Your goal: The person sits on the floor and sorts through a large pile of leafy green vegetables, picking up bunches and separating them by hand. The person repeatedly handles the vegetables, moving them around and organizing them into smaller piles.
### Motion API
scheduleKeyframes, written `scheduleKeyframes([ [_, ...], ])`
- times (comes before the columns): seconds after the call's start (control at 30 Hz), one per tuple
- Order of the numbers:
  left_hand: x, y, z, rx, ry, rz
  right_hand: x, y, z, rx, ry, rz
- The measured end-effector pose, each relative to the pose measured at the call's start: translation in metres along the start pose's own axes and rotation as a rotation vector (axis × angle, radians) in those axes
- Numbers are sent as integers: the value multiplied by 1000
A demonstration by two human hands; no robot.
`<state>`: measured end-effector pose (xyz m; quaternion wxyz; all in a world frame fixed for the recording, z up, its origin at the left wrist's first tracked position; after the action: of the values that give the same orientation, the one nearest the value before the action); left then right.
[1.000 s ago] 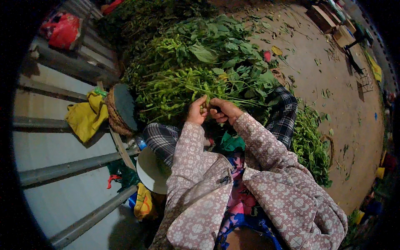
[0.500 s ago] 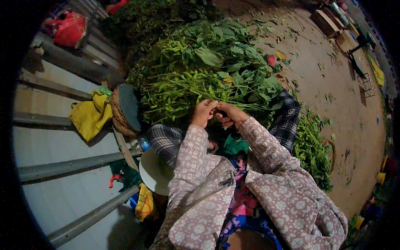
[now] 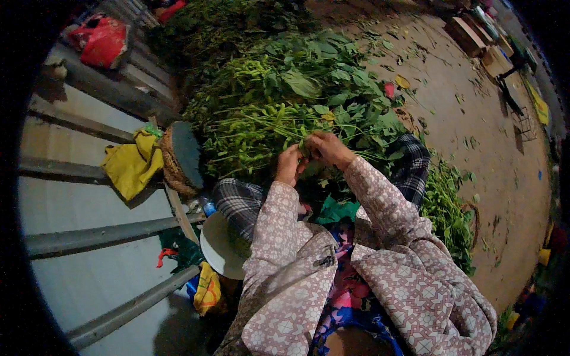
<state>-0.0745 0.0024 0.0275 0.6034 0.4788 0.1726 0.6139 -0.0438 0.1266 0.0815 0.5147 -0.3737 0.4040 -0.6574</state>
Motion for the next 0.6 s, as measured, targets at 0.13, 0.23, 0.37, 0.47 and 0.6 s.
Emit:
scheduleKeyframes([
  [0.13, -7, 5, 9, -14, 154, 45, 5, -50, -41, -282, 301, 161],
  [0.23, -23, 6, 3, 39, 212, 4, 24, -49, -81, -413, 245, 365],
  [0.37, -27, 28, 0, 78, 189, 12, 24, -26, -106, -453, 204, 415],
  [0.47, -23, 47, 1, 78, 162, 73, 19, -23, -107, -405, 332, 309],
  [0.6, -19, 52, -3, 66, 222, 94, 22, -37, -103, -391, 306, 372],
])
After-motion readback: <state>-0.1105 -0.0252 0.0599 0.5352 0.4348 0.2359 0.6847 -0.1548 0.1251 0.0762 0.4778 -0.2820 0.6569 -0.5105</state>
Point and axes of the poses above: each hand's wrist, its own z-axis away from the middle knuckle, its own x-axis out of the palm, y = z × x, the point moved 6 cm from there along -z, towards the middle knuckle, and after that the axes turned 8 degrees about y, right-handed, at the moved point
